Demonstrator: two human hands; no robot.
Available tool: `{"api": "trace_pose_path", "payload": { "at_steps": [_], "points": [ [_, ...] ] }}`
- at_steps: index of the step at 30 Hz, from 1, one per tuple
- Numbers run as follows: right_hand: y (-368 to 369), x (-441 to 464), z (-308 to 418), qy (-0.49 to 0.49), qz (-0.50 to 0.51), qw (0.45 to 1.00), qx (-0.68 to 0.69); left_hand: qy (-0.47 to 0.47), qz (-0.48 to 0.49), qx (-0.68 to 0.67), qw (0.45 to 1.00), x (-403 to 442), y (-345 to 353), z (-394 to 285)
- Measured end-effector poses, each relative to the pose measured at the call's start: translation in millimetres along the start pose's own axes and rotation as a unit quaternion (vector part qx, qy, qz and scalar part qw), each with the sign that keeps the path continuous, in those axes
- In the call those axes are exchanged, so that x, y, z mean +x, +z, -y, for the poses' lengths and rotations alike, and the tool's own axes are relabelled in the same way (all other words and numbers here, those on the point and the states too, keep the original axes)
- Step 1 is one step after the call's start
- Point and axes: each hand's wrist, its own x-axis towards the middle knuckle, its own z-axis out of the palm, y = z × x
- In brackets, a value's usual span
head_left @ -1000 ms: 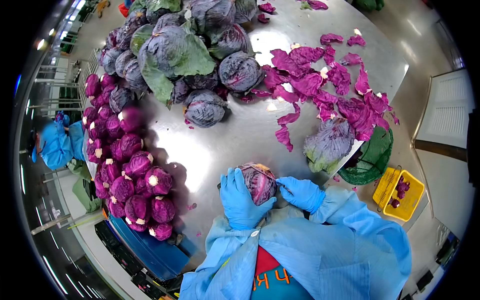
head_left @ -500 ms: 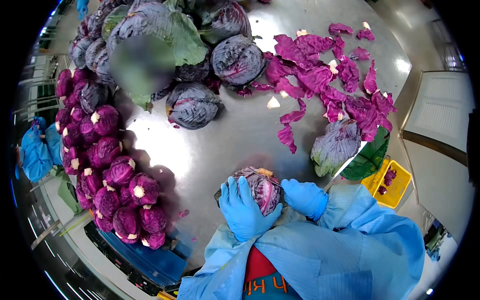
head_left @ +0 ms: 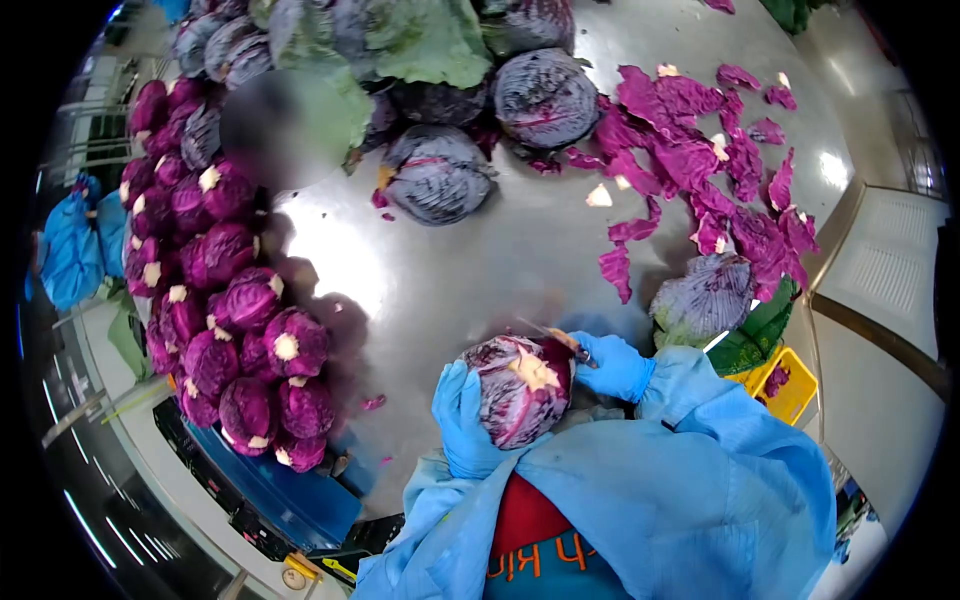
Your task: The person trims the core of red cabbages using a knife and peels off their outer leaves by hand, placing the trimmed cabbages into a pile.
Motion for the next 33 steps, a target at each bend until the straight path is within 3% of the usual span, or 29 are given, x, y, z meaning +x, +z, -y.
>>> {"api": "trace_pose_path", "payload": {
  "at_steps": [2,5,8,12,15,21,24,25,28,30,32,33],
  "points": [
    [6,2,11,-0.062,0.030,0.998,-0.013,-0.026,-0.048,-0.074,0.996,-20,-3,13],
    [-1,5,35,-0.096,0.101,0.989,-0.045,-0.181,-0.004,-0.167,0.969,-10,-16,-8],
    [-2,4,42,-0.120,0.086,0.985,-0.087,-0.150,0.038,-0.152,0.976,-30,-18,3],
    [-2,-12,44,-0.145,0.016,0.987,-0.068,-0.117,0.023,-0.137,0.983,-37,-14,8],
    [15,-29,43,-0.108,-0.103,0.987,-0.062,-0.107,0.005,-0.129,0.986,-36,-12,9],
    [8,-41,62,-0.002,-0.088,0.996,0.017,-0.069,0.025,-0.077,0.994,-19,-17,-4],
    [24,-14,40,-0.090,-0.127,0.987,0.037,-0.080,0.028,-0.184,0.979,-25,-12,13],
    [21,-9,42,-0.056,-0.137,0.988,0.052,-0.130,-0.005,-0.300,0.945,-30,-3,18],
    [26,-5,43,-0.085,-0.166,0.980,0.070,-0.302,-0.046,-0.373,0.876,-41,-2,27],
    [30,-11,47,-0.084,-0.153,0.979,0.107,-0.308,0.026,-0.495,0.812,-42,-9,43],
    [36,-16,53,-0.097,-0.130,0.962,0.222,-0.307,0.070,-0.615,0.723,-46,-9,59],
    [32,-22,66,-0.089,-0.127,0.954,0.255,-0.347,0.074,-0.687,0.634,-55,-5,60]
  ]
}}
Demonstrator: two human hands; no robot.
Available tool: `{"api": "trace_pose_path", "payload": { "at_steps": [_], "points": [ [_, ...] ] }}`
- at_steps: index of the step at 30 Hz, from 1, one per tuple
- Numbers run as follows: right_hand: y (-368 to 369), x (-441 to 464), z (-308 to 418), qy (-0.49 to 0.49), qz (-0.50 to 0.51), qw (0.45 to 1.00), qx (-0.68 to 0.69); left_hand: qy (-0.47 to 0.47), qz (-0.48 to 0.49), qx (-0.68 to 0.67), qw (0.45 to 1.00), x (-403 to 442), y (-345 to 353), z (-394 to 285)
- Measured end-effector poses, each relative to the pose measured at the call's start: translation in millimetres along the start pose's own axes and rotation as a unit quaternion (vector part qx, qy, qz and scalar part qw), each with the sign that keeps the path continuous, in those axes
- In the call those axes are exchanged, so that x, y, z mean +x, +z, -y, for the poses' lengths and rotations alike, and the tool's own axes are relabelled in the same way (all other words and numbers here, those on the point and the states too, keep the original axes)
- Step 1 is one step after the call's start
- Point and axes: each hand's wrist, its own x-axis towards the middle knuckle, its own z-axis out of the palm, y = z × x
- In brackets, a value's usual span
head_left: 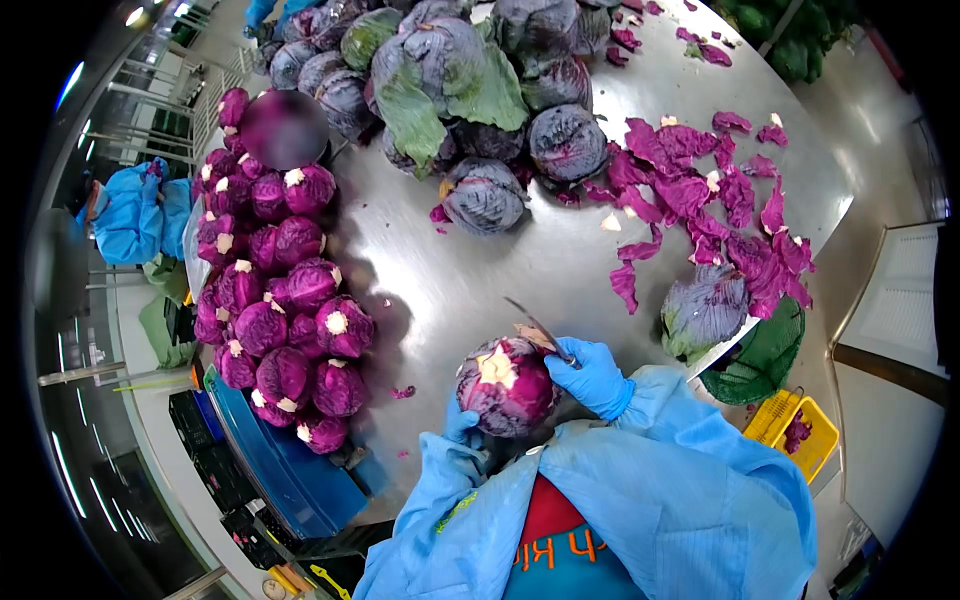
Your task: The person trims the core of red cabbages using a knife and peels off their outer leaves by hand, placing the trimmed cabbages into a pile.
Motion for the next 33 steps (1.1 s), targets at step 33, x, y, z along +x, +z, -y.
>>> {"api": "trace_pose_path", "payload": {
  "at_steps": [33],
  "points": [
    [-87,31,-52,-0.042,-0.160,0.928,0.335,0.236,-0.081,0.456,0.854,77,99,-24]
  ]
}}
